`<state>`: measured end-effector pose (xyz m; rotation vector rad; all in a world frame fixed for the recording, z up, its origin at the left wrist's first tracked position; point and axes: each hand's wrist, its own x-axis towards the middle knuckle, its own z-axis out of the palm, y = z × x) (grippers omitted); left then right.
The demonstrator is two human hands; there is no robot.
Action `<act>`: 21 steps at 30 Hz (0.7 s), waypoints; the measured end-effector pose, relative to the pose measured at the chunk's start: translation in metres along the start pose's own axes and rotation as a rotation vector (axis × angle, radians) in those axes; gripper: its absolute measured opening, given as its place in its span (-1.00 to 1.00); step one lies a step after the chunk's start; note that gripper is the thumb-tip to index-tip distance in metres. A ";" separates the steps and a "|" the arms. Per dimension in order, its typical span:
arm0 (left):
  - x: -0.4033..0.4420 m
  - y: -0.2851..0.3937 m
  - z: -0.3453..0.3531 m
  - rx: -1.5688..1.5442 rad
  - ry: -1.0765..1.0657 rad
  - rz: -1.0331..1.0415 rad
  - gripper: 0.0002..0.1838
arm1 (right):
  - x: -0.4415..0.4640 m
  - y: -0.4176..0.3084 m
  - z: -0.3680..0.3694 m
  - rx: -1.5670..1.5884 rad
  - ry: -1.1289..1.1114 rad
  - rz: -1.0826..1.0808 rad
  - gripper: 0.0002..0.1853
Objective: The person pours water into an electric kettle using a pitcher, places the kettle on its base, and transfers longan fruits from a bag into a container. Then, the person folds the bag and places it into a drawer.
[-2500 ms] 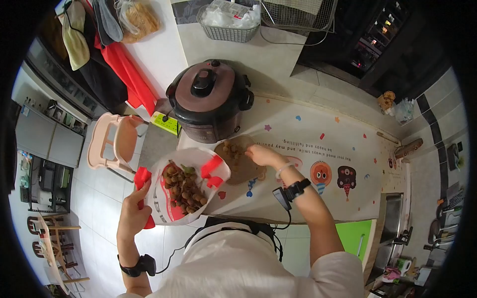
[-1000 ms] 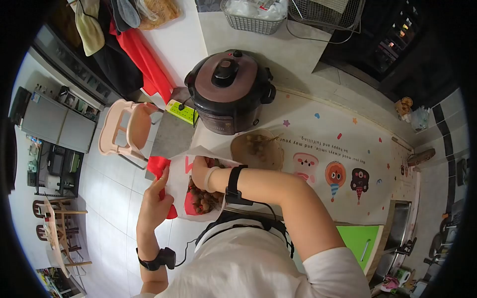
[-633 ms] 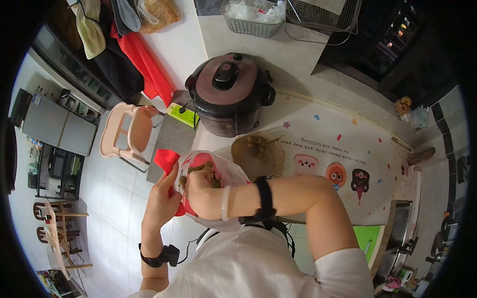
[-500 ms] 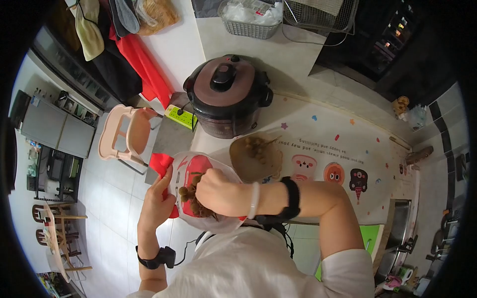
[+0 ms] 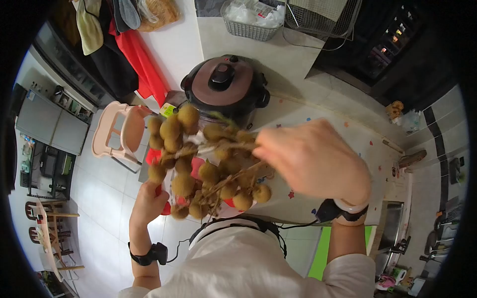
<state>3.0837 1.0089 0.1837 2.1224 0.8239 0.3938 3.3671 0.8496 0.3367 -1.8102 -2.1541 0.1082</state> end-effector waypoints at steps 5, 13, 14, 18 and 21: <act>-0.006 -0.006 -0.017 -0.008 0.021 -0.062 -0.27 | -0.009 0.018 -0.019 -0.147 0.032 0.256 -0.82; -0.021 -0.020 -0.039 -0.101 0.020 -0.192 -0.26 | -0.010 0.102 0.063 -0.204 -0.182 0.349 -0.75; -0.022 -0.024 -0.042 -0.063 0.023 -0.197 -0.26 | -0.009 0.109 0.078 -0.212 -0.234 0.362 -0.75; -0.024 -0.022 -0.043 -0.046 0.024 -0.205 -0.26 | -0.009 0.133 0.141 -0.158 -0.304 0.370 -0.75; -0.025 -0.017 -0.040 -0.043 0.000 -0.237 -0.26 | -0.005 0.137 0.173 -0.174 -0.394 0.314 -0.76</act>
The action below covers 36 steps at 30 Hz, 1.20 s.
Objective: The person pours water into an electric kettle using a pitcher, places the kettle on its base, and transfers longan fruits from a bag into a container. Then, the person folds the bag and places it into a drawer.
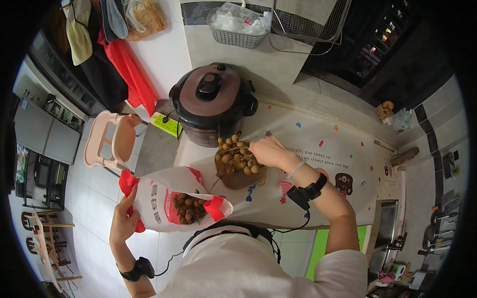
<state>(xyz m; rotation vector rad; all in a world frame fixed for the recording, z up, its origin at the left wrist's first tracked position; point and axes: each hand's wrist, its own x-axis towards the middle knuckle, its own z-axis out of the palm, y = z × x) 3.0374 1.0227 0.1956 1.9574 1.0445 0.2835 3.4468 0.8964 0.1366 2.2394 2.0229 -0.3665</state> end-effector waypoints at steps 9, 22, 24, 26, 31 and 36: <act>-0.005 0.003 0.005 0.020 0.019 -0.016 -0.26 | 0.011 0.022 0.036 -0.066 0.004 -0.051 -0.85; 0.009 0.027 0.029 -0.009 -0.086 0.062 -0.26 | 0.009 0.028 0.115 0.175 -0.094 0.094 -0.71; 0.010 0.032 0.034 -0.017 -0.091 0.081 -0.26 | 0.002 0.014 0.065 0.157 0.000 0.090 -0.70; 0.010 0.033 0.041 -0.021 -0.098 0.115 -0.25 | -0.005 -0.016 0.001 0.212 0.190 -0.010 -0.75; 0.009 0.027 0.053 -0.027 -0.116 0.239 -0.20 | -0.033 -0.118 -0.048 0.263 0.327 -0.343 -0.83; 0.004 0.026 0.055 -0.036 -0.151 0.195 -0.21 | 0.009 -0.191 0.040 0.190 -0.374 -0.401 -0.80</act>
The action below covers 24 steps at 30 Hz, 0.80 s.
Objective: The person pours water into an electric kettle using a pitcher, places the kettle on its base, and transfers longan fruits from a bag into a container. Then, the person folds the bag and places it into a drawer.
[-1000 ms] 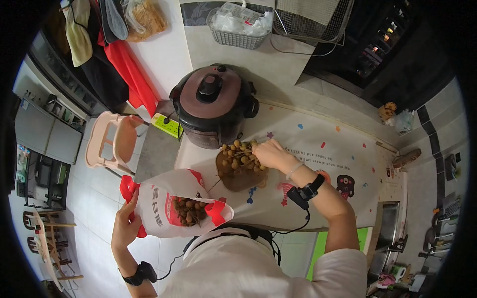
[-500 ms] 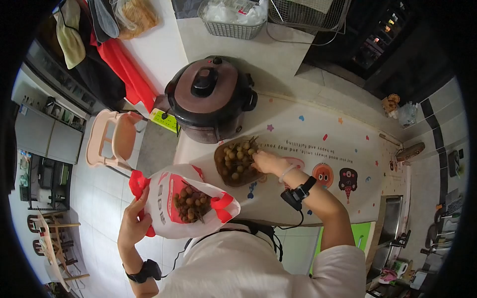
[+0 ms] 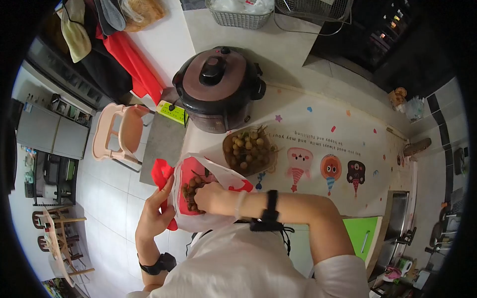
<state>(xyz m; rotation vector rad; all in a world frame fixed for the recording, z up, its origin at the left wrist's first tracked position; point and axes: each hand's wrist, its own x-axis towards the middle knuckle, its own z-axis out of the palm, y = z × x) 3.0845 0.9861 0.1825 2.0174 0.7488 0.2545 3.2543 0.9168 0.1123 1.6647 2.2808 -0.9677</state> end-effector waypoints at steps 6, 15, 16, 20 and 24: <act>-0.008 -0.001 -0.006 -0.001 0.066 0.010 -0.24 | 0.036 0.002 0.066 -0.054 0.015 0.044 -0.80; -0.014 -0.011 -0.004 -0.024 0.072 0.023 -0.25 | 0.113 0.060 0.038 0.208 0.288 0.145 -0.81; -0.014 -0.012 -0.004 0.002 0.070 0.049 -0.25 | 0.123 0.069 0.044 0.347 0.180 0.106 -0.77; -0.015 -0.014 -0.004 -0.002 0.045 0.042 -0.25 | 0.124 0.068 0.047 0.519 0.026 0.001 -0.69; -0.015 -0.015 -0.005 0.007 0.051 0.014 -0.26 | 0.100 0.057 0.042 0.380 0.133 -0.009 -0.67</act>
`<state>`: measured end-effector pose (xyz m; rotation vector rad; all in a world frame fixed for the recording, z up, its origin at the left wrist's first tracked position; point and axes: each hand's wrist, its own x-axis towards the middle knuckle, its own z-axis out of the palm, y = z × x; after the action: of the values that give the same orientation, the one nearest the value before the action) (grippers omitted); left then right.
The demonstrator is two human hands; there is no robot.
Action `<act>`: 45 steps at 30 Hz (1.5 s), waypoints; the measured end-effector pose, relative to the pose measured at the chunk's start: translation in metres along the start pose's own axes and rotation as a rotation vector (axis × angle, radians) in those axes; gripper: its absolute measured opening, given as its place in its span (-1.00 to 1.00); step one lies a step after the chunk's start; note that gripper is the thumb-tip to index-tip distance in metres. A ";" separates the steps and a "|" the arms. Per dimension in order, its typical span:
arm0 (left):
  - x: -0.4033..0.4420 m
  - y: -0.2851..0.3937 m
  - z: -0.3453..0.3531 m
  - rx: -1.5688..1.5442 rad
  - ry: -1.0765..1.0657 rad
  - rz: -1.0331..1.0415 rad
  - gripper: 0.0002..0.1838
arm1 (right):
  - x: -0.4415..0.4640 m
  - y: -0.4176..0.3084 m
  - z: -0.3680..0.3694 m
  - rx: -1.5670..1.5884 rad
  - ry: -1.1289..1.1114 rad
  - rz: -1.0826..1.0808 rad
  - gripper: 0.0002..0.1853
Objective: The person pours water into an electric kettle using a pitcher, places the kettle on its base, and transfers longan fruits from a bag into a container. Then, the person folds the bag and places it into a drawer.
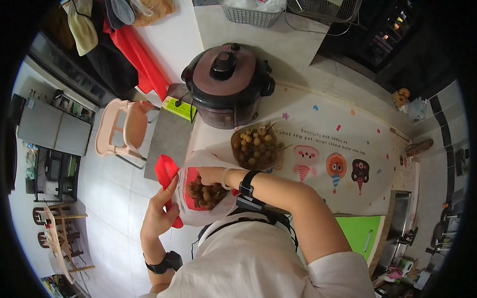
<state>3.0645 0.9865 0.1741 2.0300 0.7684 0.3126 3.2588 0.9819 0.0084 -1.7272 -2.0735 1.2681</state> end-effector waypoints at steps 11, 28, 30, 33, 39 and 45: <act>0.004 0.000 -0.001 -0.023 -0.009 -0.006 -0.25 | -0.056 -0.013 0.012 -0.012 -0.165 -0.051 -0.60; 0.001 0.001 0.004 -0.002 0.031 0.045 -0.27 | -0.045 -0.033 0.067 -0.684 0.300 -0.493 -0.85; 0.000 0.002 0.003 -0.004 0.039 0.051 -0.27 | -0.046 -0.030 0.058 -0.723 0.276 -0.449 -0.84; -0.001 0.003 0.003 0.001 0.026 0.052 -0.27 | -0.042 -0.015 0.046 -0.812 0.292 -0.445 -0.83; 0.001 0.006 0.006 -0.011 -0.009 0.049 -0.29 | -0.043 0.001 0.010 -1.117 0.544 -0.359 -0.85; 0.002 0.011 0.008 0.004 -0.044 0.061 -0.30 | -0.054 0.012 0.031 -0.906 0.578 -0.057 -0.84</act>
<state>3.0748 0.9779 0.1786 2.0601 0.6815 0.3002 3.2665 0.9193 0.0012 -1.9471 -2.3920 -0.2977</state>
